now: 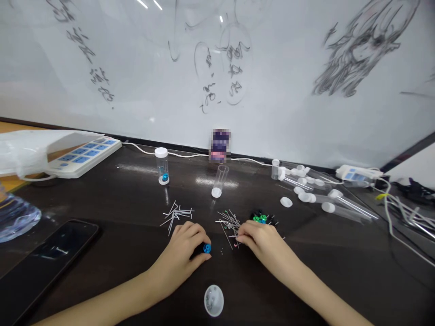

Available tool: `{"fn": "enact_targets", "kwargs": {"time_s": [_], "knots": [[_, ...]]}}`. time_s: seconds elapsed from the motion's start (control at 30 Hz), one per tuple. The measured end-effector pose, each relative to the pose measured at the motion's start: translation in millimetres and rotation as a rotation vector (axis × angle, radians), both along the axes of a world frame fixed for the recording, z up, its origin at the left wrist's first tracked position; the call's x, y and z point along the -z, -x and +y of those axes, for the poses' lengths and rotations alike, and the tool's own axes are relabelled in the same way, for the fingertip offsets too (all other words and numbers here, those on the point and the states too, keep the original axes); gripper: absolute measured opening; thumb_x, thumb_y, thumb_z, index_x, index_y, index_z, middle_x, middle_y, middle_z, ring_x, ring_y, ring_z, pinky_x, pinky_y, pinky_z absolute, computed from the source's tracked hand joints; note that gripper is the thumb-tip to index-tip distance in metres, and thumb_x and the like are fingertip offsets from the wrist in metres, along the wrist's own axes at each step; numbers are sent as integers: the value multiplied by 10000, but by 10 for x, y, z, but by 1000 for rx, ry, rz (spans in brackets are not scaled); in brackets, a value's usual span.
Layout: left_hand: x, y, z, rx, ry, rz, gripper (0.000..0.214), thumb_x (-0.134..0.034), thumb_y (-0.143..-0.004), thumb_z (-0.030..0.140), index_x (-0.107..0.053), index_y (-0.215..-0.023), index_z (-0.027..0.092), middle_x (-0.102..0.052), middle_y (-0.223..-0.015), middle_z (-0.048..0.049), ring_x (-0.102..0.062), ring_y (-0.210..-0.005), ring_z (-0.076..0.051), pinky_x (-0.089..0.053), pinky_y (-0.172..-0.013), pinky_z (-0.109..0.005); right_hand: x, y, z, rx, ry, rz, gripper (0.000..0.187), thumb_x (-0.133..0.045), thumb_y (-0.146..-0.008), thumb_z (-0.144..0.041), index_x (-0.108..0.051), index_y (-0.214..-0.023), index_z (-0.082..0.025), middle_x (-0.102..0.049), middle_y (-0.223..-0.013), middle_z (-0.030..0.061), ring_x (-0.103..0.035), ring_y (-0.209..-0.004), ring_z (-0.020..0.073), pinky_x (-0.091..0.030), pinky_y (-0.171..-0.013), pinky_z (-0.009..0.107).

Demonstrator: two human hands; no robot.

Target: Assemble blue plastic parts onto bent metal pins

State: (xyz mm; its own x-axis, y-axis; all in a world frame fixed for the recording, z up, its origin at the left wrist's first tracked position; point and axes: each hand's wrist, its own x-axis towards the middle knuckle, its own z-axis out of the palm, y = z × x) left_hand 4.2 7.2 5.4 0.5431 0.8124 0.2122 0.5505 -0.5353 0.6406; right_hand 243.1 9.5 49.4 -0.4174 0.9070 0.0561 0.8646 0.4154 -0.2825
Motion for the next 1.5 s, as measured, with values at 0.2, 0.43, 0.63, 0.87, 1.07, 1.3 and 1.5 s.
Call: {"fn": "enact_targets", "kwargs": {"time_s": [0.2, 0.43, 0.63, 0.87, 1.07, 1.3, 1.5], "knots": [[-14, -34, -25, -19, 23, -75, 137, -696, -805, 145, -613, -874, 230, -654, -931, 6, -543, -933, -211, -391, -834, -357, 175, 41, -17, 76, -21, -125, 213, -523, -915, -124, -618, -730, -169, -667, -736, 30, -656, -681, 198, -397, -600, 266], [-22, -15, -43, 17, 35, -95, 103, -697, -819, 196, -622, -883, 229, -668, -895, 13, -559, -903, -199, -390, -832, -352, 28, -7, 34, 109, 72, -37, 247, -497, -861, -83, -595, -658, -181, -615, -593, -13, -590, -546, 157, -360, -541, 243], [-12, -17, -24, 24, 46, -101, 95, -694, -822, 220, -651, -906, 235, -681, -909, 0, -569, -906, -208, -405, -825, -354, -60, -31, 38, 157, 235, 321, 215, -490, -913, -216, -587, -725, -182, -556, -567, -37, -529, -502, 122, -389, -513, 219], [22, -10, -13, 62, 26, -44, 140, -731, -787, 234, -689, -920, 254, -652, -964, -2, -560, -940, -210, -389, -861, -370, 155, 149, -28, 94, 539, 952, 213, -583, -884, -377, -563, -856, -167, -601, -679, -8, -532, -496, 97, -384, -418, 185], [16, -25, -3, 70, 33, -23, 146, -749, -771, 232, -691, -905, 246, -638, -954, 5, -546, -932, -206, -386, -826, -354, 341, 359, -140, 47, 487, 1067, 180, -608, -888, -331, -592, -846, -156, -642, -688, 8, -552, -491, 93, -408, -429, 191], [-7, -30, 9, 71, 48, -13, 135, -747, -771, 256, -685, -887, 226, -638, -947, 4, -535, -923, -207, -385, -813, -351, 411, 441, -142, -22, 297, 969, 155, -636, -868, -283, -695, -779, -170, -597, -773, 16, -500, -493, 79, -405, -419, 201], [22, -33, 21, 67, 43, -24, 153, -743, -770, 303, -674, -868, 209, -637, -940, -1, -538, -929, -214, -376, -818, -356, 461, 425, -128, -72, 275, 946, 118, -625, -875, -217, -728, -822, -194, -596, -819, 27, -506, -513, 88, -409, -401, 196]]}}
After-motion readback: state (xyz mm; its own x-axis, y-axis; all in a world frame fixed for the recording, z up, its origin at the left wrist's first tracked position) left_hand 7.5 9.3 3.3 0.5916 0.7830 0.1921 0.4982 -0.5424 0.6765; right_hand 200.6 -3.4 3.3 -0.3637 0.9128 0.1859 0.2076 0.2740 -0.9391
